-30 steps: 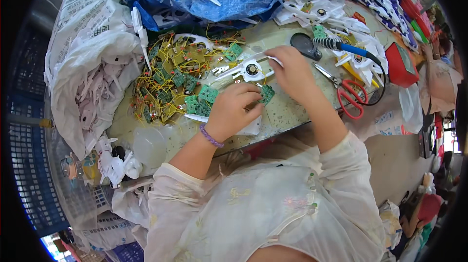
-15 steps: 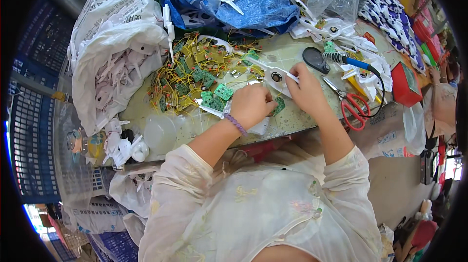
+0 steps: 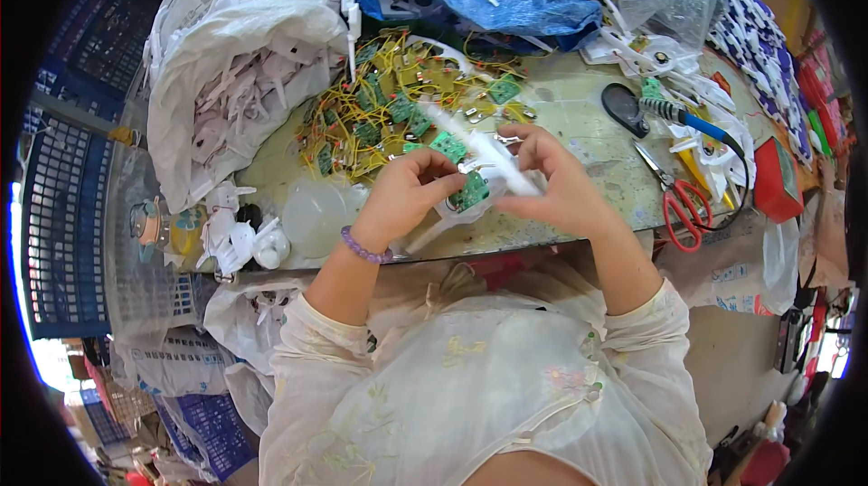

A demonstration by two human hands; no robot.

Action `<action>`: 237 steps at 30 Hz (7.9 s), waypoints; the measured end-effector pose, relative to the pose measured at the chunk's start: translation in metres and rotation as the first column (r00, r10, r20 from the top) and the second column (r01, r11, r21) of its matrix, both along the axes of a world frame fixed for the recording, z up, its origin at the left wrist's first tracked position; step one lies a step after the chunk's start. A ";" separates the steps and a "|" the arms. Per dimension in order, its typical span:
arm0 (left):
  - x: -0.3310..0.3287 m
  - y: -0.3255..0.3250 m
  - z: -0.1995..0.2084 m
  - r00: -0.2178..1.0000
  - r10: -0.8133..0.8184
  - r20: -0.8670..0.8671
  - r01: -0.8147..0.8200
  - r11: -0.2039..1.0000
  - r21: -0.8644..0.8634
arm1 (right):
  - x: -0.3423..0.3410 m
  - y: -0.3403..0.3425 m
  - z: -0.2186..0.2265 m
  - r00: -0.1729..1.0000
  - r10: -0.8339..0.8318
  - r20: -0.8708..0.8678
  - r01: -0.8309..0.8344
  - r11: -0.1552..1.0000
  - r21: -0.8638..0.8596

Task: Soldering wires onto a circuit board and assembling it into a plastic toy housing.

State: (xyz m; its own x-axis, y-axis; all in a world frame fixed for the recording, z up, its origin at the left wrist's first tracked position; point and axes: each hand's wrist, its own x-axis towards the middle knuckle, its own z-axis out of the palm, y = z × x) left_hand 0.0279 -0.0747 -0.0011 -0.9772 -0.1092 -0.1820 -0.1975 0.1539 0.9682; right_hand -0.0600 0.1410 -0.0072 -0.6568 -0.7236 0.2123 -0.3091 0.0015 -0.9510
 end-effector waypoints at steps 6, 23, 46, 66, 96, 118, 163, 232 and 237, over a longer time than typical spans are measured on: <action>0.017 -0.016 -0.018 0.999 -0.043 -0.014 0.042 0.995 -0.088 | -0.002 -0.016 0.012 0.951 0.164 -0.261 -0.106 0.969 0.222; 0.037 0.040 -0.002 0.908 -0.179 -0.378 -0.177 0.654 -0.736 | 0.000 -0.020 0.011 0.751 0.357 -0.556 -0.206 0.926 0.316; 0.258 -0.150 -0.036 -0.237 0.925 -0.295 -0.965 -0.191 0.179 | 0.024 0.045 -0.048 0.795 -0.445 -0.412 0.459 0.886 -0.071; 0.372 -0.209 -0.156 -0.036 0.995 0.096 -0.831 0.024 -0.556 | 0.032 0.044 -0.036 0.768 -0.378 -0.516 0.459 0.888 0.033; 0.055 -0.237 0.045 0.854 0.242 -0.461 -0.477 0.008 -0.879 | 0.036 0.034 -0.029 0.761 -0.387 -0.520 0.470 0.882 0.031; 0.085 -0.098 0.066 0.960 -0.001 0.279 -0.007 1.000 0.027 | 0.040 0.023 -0.012 0.801 -0.306 -0.515 0.367 0.930 0.017; -0.154 -0.003 0.106 0.797 -0.004 -0.603 0.017 1.000 0.016 | 0.027 0.031 -0.025 0.786 -0.609 -0.107 0.581 0.787 -0.206; -0.042 0.049 -0.012 0.917 -0.385 -0.102 0.366 0.916 -0.161 | 0.028 0.035 -0.027 0.923 -0.384 0.014 0.384 0.921 -0.071; -0.040 0.049 -0.023 0.979 -0.205 0.001 0.205 0.978 -0.027 | 0.031 0.036 -0.020 0.927 -0.375 -0.014 0.374 0.925 -0.066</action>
State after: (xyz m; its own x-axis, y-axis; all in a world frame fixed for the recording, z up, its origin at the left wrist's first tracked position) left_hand -0.0118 -0.0255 -0.0242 -0.9797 0.0889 -0.1797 -0.1570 0.2171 0.9634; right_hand -0.0286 0.1775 -0.0275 -0.8711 -0.4111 0.2686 -0.3216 0.0643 -0.9447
